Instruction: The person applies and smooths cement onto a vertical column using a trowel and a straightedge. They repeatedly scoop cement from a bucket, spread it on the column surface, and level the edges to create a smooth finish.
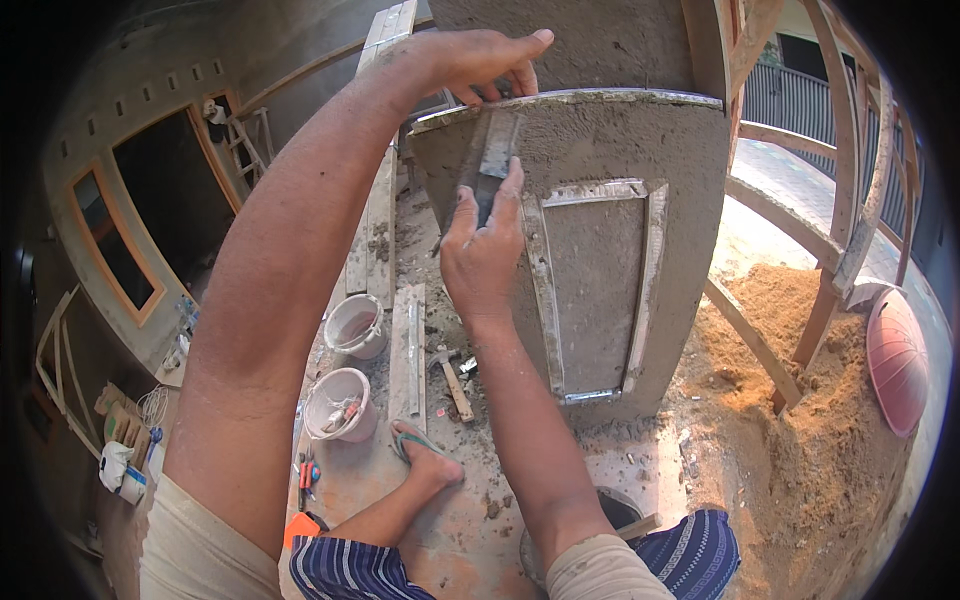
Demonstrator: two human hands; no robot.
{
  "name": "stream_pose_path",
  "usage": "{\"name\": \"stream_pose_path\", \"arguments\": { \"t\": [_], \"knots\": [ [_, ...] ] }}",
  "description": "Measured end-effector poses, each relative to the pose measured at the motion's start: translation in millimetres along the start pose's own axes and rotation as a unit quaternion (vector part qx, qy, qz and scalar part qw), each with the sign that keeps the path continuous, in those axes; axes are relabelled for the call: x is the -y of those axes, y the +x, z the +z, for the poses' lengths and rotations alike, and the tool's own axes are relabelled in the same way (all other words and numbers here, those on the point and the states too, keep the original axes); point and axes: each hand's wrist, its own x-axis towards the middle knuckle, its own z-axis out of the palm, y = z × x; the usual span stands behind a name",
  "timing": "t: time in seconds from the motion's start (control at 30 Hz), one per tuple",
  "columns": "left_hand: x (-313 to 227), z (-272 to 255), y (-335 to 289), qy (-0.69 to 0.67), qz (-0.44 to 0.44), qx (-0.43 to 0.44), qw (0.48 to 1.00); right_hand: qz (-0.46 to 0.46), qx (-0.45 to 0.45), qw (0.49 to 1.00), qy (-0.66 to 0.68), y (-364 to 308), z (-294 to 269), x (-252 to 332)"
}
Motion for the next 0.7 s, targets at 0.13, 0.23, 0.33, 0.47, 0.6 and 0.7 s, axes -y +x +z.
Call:
{"name": "stream_pose_path", "arguments": {
  "t": [0.13, 0.23, 0.33, 0.47, 0.6, 0.7],
  "knots": [
    [-3, -5, -6, 0.002, 0.006, -0.001, 1.0, -0.113, 0.155, 0.981, -0.042, -24, 27, -7],
    [-1, 15, 13, -0.008, 0.011, -0.013, 1.0, -0.109, 0.323, 0.936, -0.093, -36, -2, -14],
    [6, 6, 8, 0.005, 0.004, -0.018, 1.0, -0.123, 0.332, 0.929, -0.107, -37, -23, 3],
    [12, 4, 6, -0.021, -0.006, -0.008, 1.0, -0.157, 0.29, 0.936, -0.12, 13, -71, 11],
    [6, -1, 12, -0.044, -0.02, 0.035, 0.998, -0.119, 0.231, 0.961, -0.096, 61, -99, -2],
    [2, 4, 12, -0.032, -0.017, 0.012, 0.999, -0.131, 0.229, 0.961, -0.086, 60, -99, -9]
  ]
}}
